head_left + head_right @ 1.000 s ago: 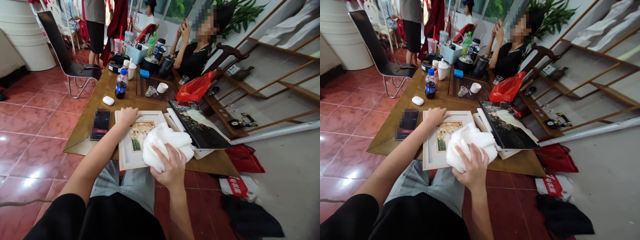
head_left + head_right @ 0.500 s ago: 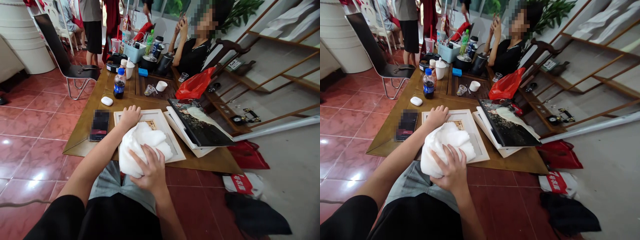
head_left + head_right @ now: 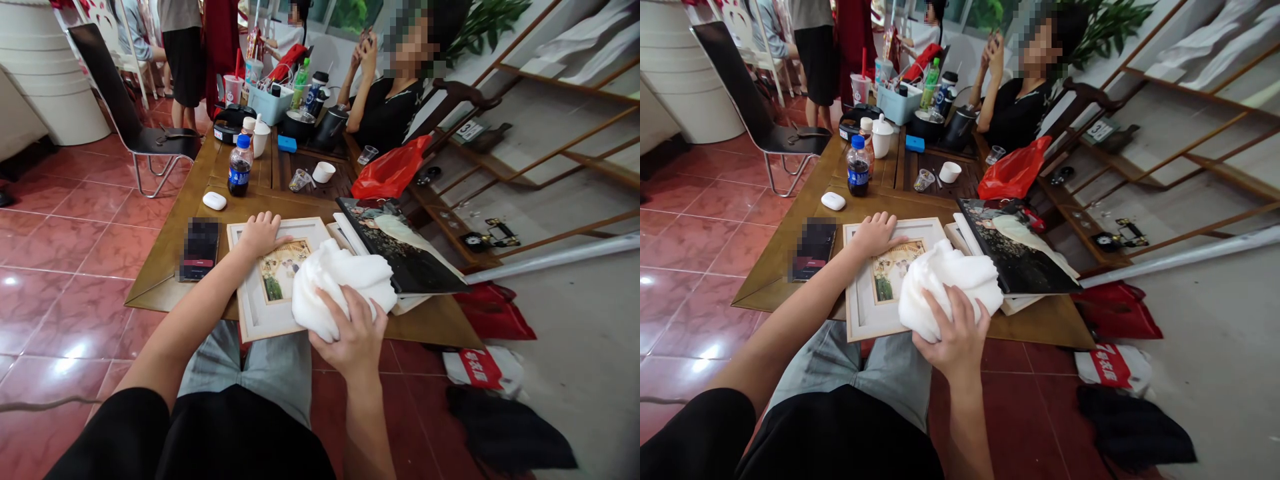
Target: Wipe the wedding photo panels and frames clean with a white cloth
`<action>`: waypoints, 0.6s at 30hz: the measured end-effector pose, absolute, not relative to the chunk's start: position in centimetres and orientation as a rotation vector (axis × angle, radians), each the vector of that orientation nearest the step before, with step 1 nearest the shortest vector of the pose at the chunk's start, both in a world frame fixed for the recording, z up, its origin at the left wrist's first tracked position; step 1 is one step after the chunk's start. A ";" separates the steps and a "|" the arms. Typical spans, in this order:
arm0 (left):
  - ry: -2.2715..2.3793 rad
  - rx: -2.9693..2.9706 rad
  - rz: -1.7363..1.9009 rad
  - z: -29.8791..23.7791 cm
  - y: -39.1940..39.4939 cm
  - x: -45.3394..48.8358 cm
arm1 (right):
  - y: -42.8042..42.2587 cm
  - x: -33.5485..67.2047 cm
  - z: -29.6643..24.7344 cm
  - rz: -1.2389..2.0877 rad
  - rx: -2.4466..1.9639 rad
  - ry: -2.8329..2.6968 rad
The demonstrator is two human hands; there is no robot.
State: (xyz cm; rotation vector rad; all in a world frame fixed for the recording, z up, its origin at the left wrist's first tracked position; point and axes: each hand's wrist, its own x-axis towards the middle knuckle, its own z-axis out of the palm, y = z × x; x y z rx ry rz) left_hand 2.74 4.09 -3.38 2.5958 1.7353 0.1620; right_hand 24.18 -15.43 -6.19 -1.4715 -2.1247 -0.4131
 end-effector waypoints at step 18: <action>1.729 2.582 0.118 -3.3 4.0 2.9 | -16.7 17.5 -6.0 -0.233 -1.265 -2.262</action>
